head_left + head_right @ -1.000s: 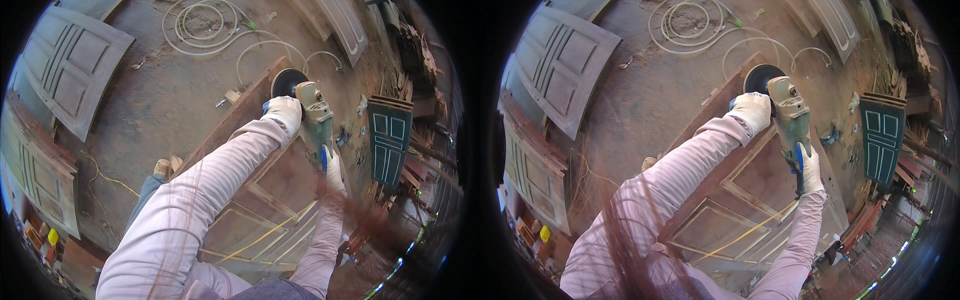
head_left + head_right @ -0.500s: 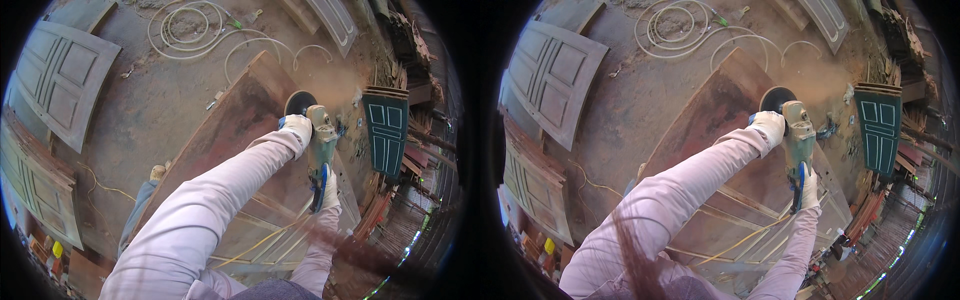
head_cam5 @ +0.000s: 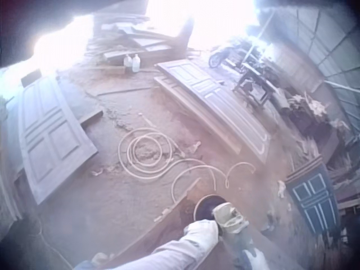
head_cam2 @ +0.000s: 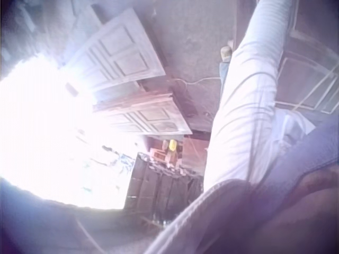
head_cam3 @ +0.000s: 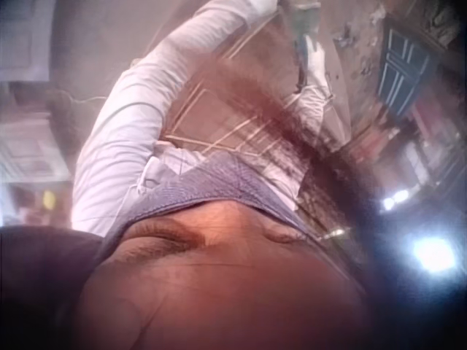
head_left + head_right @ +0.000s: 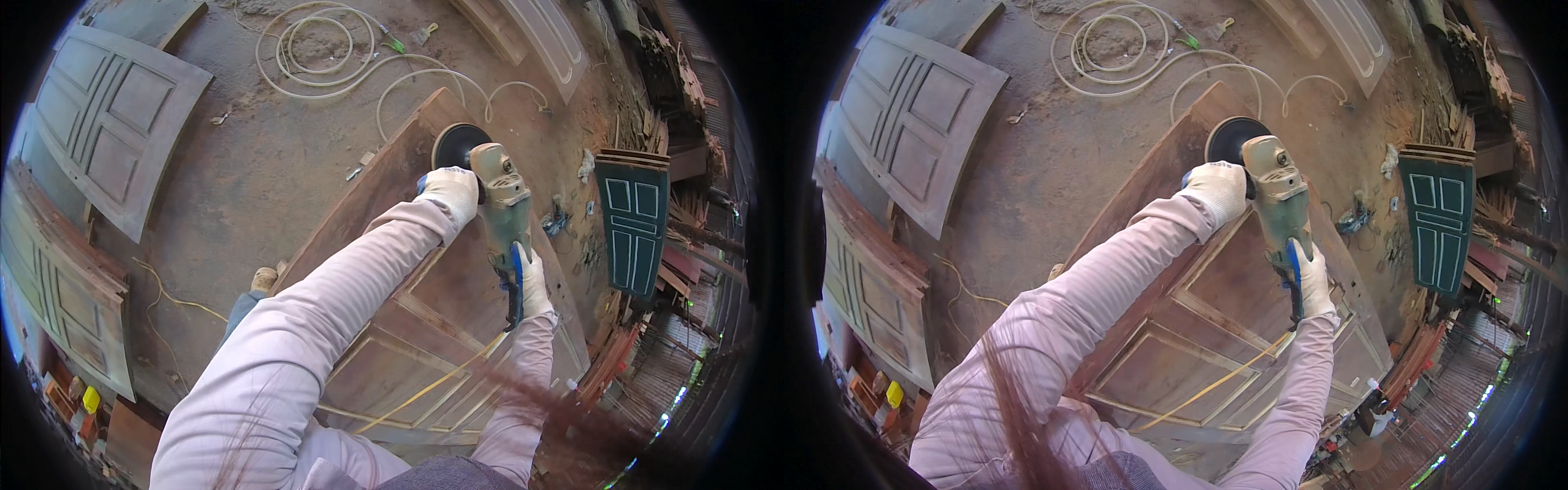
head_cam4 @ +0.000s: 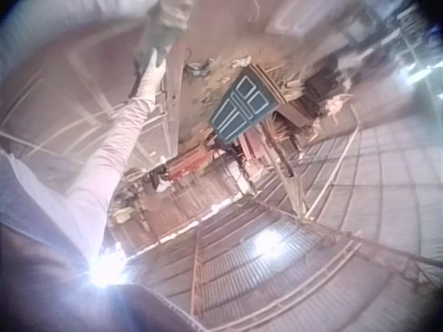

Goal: The person uses a handheld orbital sander to sand the surface of a wooden door laid flat on supports. The person moves the sander across the door panels and edges, then repositions to continue sanding another section of the door.

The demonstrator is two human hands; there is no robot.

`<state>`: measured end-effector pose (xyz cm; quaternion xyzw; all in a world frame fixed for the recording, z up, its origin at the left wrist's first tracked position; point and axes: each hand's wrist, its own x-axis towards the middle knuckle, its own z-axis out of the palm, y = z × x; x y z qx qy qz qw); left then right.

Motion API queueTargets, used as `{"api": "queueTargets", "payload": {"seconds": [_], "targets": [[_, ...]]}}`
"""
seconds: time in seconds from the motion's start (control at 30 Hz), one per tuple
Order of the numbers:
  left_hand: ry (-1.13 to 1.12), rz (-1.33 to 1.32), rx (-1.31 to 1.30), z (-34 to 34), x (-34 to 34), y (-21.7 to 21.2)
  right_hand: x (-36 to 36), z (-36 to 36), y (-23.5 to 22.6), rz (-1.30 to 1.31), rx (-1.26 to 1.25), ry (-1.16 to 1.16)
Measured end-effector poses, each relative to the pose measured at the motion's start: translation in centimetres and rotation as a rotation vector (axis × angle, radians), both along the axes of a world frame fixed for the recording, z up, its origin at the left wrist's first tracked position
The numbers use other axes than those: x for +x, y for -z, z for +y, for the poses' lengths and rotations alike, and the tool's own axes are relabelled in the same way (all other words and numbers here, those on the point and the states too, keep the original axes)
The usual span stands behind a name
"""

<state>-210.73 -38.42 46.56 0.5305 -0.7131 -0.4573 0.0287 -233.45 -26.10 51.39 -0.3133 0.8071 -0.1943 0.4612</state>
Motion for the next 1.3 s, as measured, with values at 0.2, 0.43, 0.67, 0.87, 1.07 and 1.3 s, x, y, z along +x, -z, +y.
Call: {"api": "queueTargets", "payload": {"seconds": [0.2,0.43,0.67,0.87,1.07,1.3], "targets": [[-0.004,0.068,0.04,-0.9,-3.2,1.1,-2.0,0.0,0.4,0.031,-0.062,0.031],[0.101,-0.013,0.019,-1.5,-2.2,-1.3,-2.2,1.2,0.8,-0.04,-0.05,0.078],[-0.063,-0.03,-0.1,-6.3,4.6,-0.6,4.9,-6.7,0.0,-0.023,-0.063,-0.036],[0.043,-0.068,0.022,-6.2,-1.1,-1.7,0.1,-4.7,0.3,0.024,-0.003,0.078],[0.174,0.007,0.015,-1.3,-10.0,0.1,-7.0,4.4,1.4,-0.006,-0.068,0.205],[0.352,0.081,0.064,4.8,-18.4,-0.3,-13.6,14.6,2.0,0.001,-0.085,0.311]]}}
